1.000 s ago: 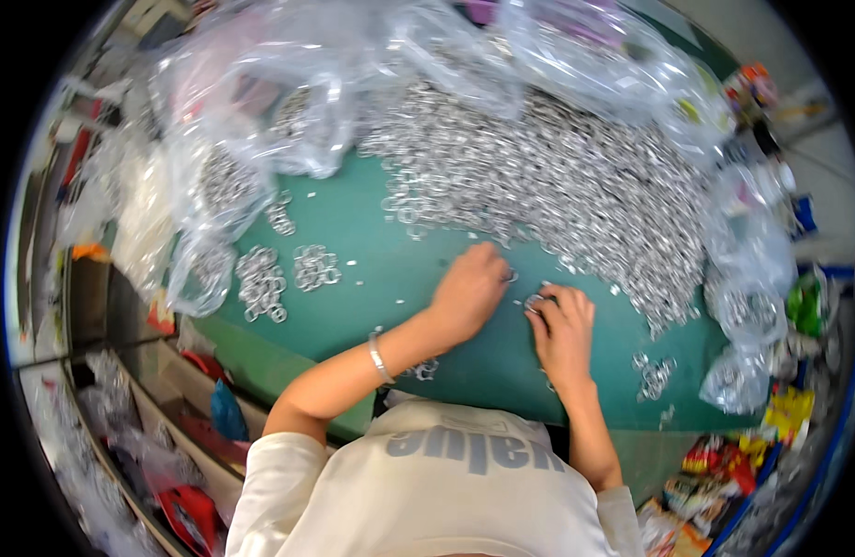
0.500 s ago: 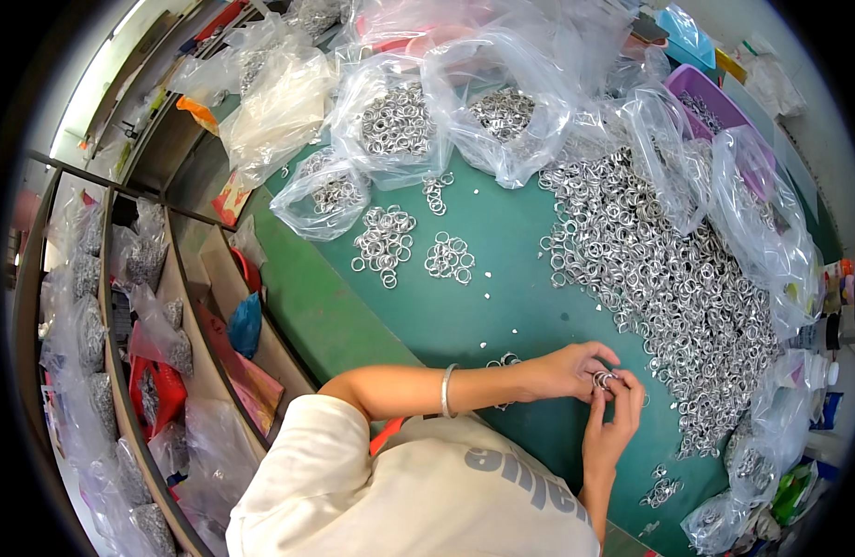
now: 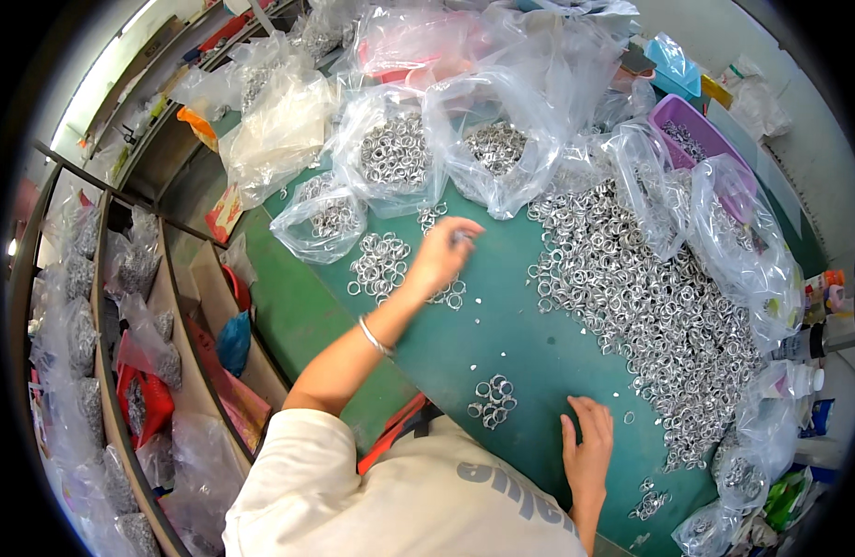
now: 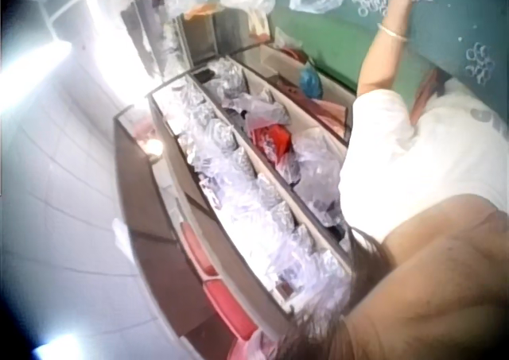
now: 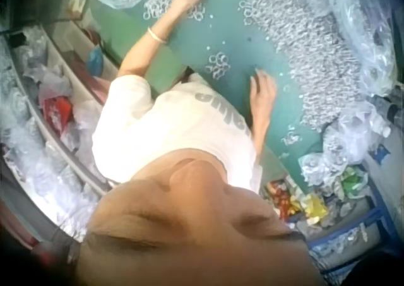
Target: The person sorts and organizes metal rings on a desk by hand, picking them up individually or in small groups and moving them between piles or into bags.
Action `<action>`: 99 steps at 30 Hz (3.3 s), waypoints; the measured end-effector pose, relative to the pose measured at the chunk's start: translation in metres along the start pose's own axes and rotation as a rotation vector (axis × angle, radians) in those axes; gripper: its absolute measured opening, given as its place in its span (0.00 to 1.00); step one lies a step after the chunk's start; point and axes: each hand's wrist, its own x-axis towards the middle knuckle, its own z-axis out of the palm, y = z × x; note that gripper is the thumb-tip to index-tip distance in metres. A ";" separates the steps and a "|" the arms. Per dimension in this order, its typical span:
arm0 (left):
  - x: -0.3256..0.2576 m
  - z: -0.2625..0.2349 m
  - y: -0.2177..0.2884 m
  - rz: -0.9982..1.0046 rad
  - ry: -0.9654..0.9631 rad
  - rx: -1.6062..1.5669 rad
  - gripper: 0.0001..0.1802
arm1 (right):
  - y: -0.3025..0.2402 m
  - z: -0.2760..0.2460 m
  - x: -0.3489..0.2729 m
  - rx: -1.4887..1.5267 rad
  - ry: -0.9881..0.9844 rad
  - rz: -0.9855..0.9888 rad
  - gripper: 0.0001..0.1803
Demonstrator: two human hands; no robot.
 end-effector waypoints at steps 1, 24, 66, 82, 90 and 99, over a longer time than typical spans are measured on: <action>0.014 -0.012 -0.024 0.037 0.108 0.187 0.14 | 0.001 0.002 -0.002 -0.022 -0.015 -0.003 0.14; 0.005 -0.047 -0.028 0.277 0.219 0.809 0.15 | -0.006 0.005 -0.012 -0.005 -0.088 0.019 0.13; -0.225 0.077 -0.061 -1.324 -0.879 -1.167 0.16 | -0.049 0.082 -0.066 0.901 -0.468 -0.177 0.10; -0.227 0.091 -0.069 -1.228 -1.024 -1.272 0.16 | 0.020 0.020 -0.111 -0.385 0.300 0.390 0.25; -0.242 0.063 -0.036 -0.888 -0.706 -0.819 0.10 | 0.028 0.021 -0.105 -0.390 0.360 0.240 0.20; -0.239 0.030 -0.028 -1.323 -0.473 -1.140 0.14 | 0.037 0.018 -0.093 -0.307 0.327 0.148 0.14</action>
